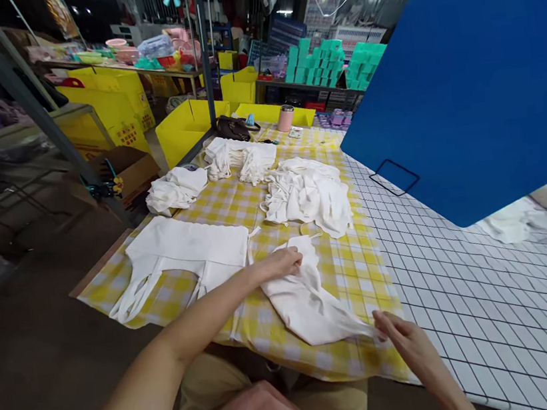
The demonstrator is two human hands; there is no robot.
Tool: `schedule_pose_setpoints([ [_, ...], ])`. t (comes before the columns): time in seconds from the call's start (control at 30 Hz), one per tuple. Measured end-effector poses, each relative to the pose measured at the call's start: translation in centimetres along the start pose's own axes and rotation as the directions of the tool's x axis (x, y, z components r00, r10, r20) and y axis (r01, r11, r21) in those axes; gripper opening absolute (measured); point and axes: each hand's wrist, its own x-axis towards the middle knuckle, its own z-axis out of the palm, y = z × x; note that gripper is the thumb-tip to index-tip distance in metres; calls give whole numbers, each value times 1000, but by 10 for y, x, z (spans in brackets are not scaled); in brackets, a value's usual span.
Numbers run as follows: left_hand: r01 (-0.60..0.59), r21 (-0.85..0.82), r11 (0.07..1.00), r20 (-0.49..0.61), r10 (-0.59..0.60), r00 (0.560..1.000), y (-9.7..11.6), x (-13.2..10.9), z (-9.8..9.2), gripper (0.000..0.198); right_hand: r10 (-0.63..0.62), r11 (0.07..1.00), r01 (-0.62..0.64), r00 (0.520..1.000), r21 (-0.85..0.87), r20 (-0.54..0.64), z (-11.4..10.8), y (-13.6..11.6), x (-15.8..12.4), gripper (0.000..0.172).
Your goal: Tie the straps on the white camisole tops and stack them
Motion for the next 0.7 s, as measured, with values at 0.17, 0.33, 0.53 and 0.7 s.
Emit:
schedule_pose_setpoints([
  [0.17, 34, -55, 998, -26, -35, 999, 4, 0, -11, 11, 42, 991, -79, 950, -109, -309, 15, -4, 16, 34],
  [0.33, -79, -136, 988, -95, 66, 993, 29, -5, -37, 11, -135, 967, 182, 960, 178, -245, 46, -70, 51, 38],
  [0.53, -271, -437, 858, -263, 166, 950, 41, -21, -78, 9, -222, 886, 174, 973, 430, 64, 26, -105, 70, 40],
  [0.7, -341, -585, 736, -255, 233, 939, 51, -29, -102, 14, -284, 778, 115, 941, 617, 182, -26, -113, 64, 30],
])
